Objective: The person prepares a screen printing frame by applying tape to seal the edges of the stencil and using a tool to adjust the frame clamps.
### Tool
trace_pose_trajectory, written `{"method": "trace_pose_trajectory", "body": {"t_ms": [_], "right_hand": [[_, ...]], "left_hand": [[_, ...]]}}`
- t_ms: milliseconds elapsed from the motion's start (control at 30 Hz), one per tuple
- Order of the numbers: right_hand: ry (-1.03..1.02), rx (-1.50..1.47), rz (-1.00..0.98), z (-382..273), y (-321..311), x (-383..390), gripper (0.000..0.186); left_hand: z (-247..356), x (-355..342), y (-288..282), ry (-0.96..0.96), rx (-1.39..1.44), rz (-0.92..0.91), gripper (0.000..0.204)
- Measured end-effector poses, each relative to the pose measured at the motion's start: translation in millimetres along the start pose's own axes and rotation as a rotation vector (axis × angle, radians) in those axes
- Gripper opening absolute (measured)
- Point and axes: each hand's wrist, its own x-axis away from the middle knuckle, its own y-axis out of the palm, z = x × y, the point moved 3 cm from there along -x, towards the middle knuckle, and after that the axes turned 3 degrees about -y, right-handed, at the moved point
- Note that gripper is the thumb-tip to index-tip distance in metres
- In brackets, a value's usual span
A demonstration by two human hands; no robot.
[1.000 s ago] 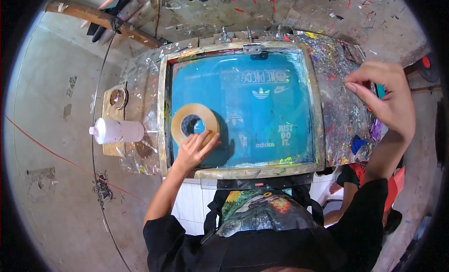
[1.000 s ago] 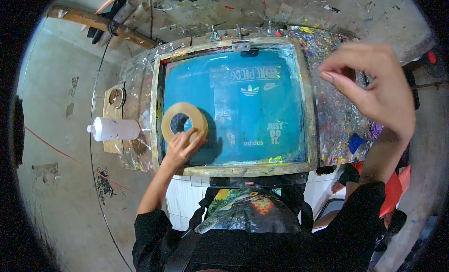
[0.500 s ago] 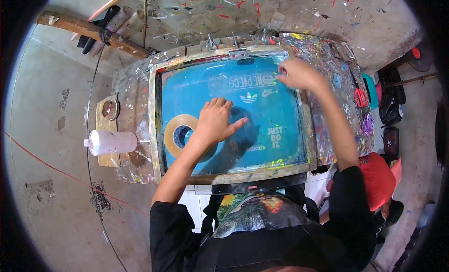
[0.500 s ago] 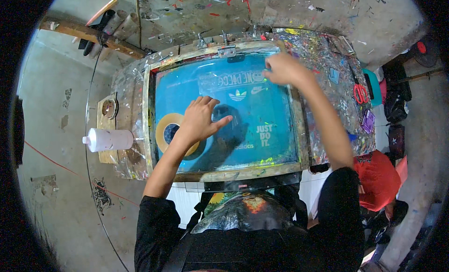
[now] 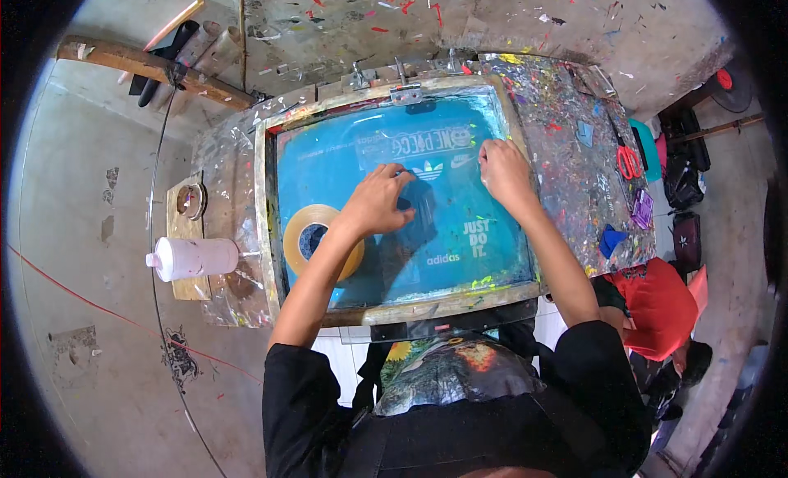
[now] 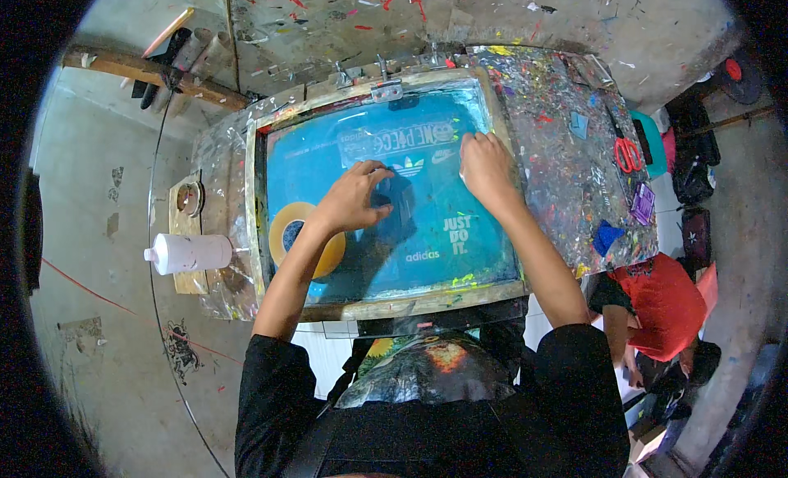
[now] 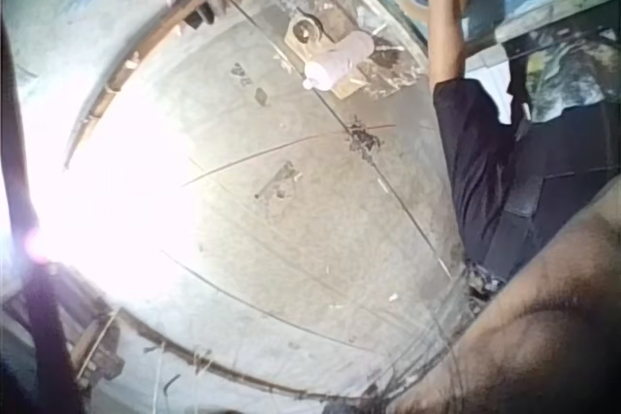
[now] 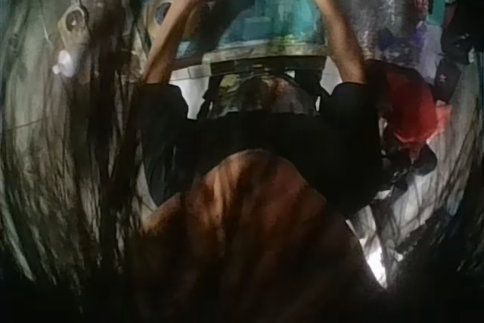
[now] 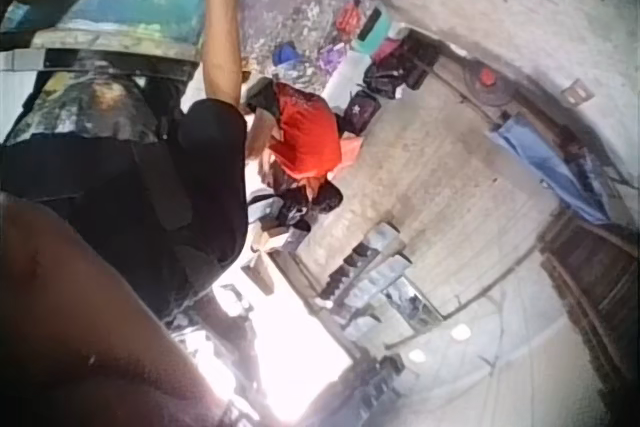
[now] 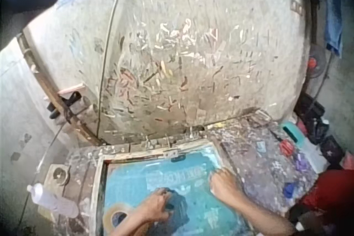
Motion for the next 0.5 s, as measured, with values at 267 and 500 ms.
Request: {"method": "trace_pose_trajectory", "body": {"t_ms": [267,500], "right_hand": [[0.13,-0.194,-0.059,-8.6,-9.9,-0.7,0.024],[0.064,-0.12,-0.052,0.4,1.9,-0.5,0.02]], "left_hand": [[-0.7,-7.0,-4.7,0.025,0.029,0.016,0.057],[-0.8,-10.8,-0.8,0.044,0.009,0.033,0.055]]}}
